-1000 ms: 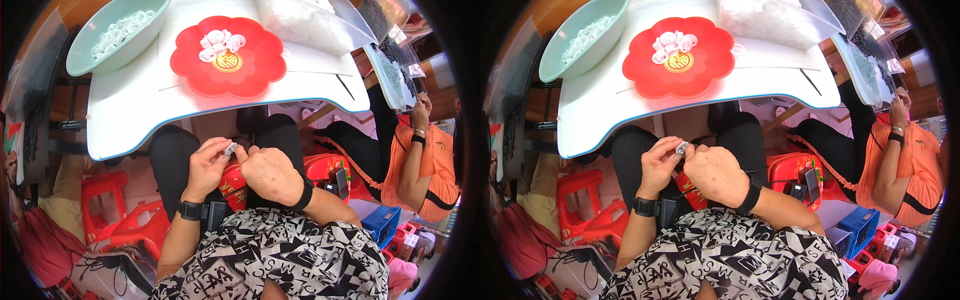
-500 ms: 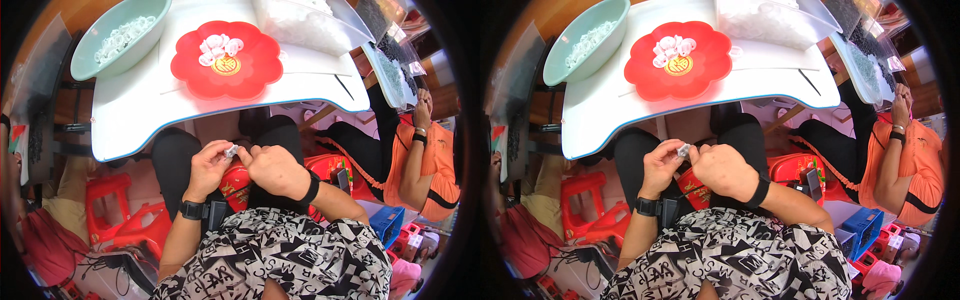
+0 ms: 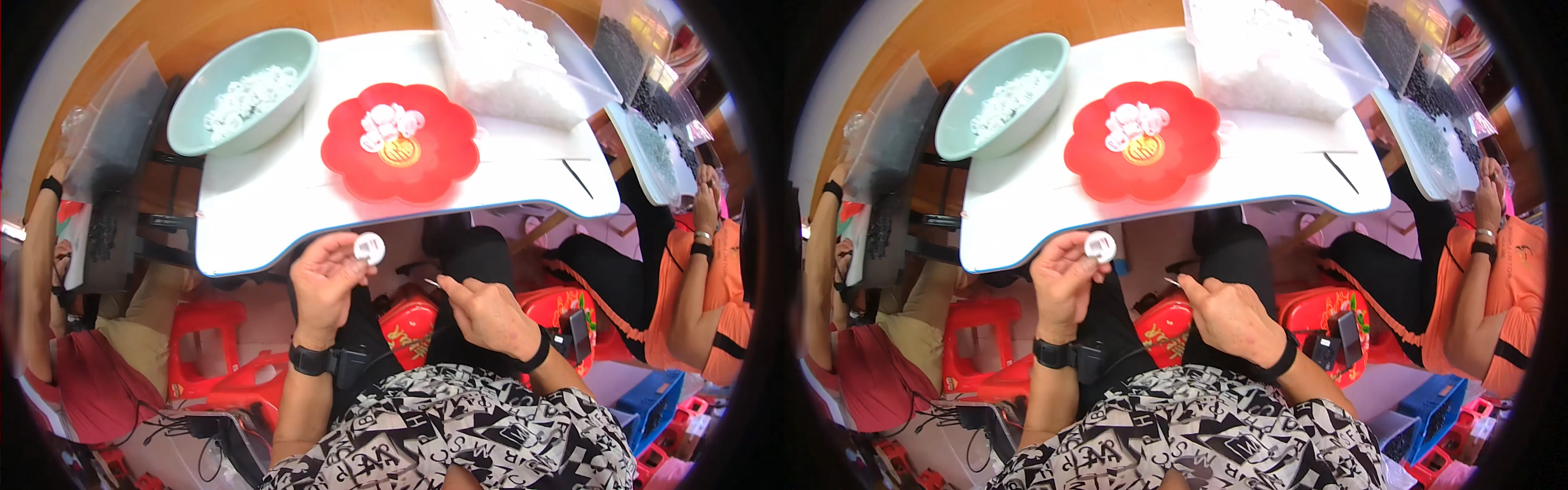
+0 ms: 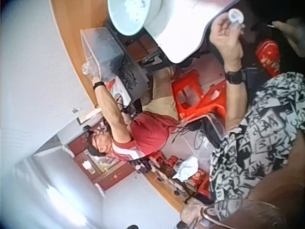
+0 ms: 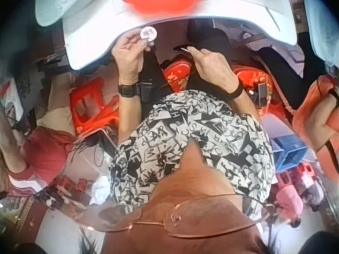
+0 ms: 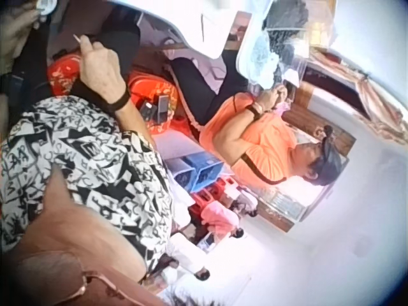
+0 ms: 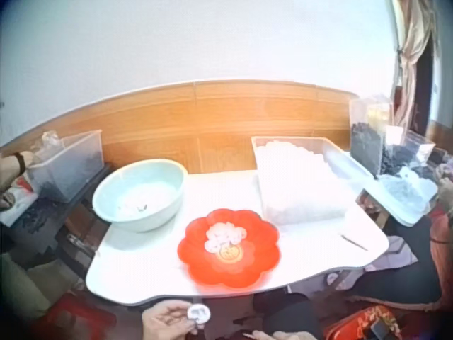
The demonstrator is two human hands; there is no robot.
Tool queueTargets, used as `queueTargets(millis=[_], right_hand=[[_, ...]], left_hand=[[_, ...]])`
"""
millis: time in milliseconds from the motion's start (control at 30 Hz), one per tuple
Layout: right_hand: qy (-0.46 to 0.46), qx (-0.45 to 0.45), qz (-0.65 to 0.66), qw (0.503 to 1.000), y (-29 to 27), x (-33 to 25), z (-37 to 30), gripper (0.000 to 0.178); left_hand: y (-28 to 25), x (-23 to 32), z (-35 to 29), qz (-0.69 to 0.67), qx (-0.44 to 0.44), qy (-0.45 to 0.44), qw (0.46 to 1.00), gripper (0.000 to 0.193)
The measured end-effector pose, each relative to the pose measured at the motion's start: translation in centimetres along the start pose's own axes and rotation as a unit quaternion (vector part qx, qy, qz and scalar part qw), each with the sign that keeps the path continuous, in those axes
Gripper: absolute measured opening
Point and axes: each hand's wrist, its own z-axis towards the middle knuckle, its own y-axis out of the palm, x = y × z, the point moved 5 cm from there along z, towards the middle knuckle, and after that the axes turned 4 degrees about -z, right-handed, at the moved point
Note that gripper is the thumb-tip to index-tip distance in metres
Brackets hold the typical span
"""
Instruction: Assembling small plastic components using a pick tool in a manufacturing setting.
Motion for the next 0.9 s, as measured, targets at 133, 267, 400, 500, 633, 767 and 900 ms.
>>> queueTargets(millis=[133,267,400,500,633,767,900], right_hand=[[0.010,0.004,0.021,1.000,-0.2,0.9,-0.2,0.036],[0.002,0.015,0.026,1.000,-0.7,0.4,-0.2,0.037],[-0.006,0.029,0.019,0.999,-0.7,1.1,-0.8,0.035],[0.014,0.027,0.017,0.999,-0.5,1.7,-1.2,0.035],[0.005,0.016,0.036,0.999,-0.1,1.9,-1.1,0.036],[0.002,0.018,0.037,0.999,-0.1,1.6,-1.1,0.037],[0.000,0.022,0.045,0.999,0.0,1.5,-1.4,0.038]], left_hand=[[-2.2,6.3,6.6,0.004,0.084,0.110,0.990,0.028],[-5.4,13.8,15.6,-0.056,0.137,0.153,0.977,0.036],[-5.5,13.1,18.5,-0.023,0.208,0.075,0.975,0.047],[-3.0,11.1,18.0,0.095,0.191,0.179,0.960,0.049],[3.0,6.4,16.1,0.478,-0.034,0.134,0.867,0.021],[5.5,3.1,15.6,0.710,-0.138,0.209,0.658,0.022],[5.8,2.1,15.6,0.731,-0.113,0.201,0.643,0.018]])
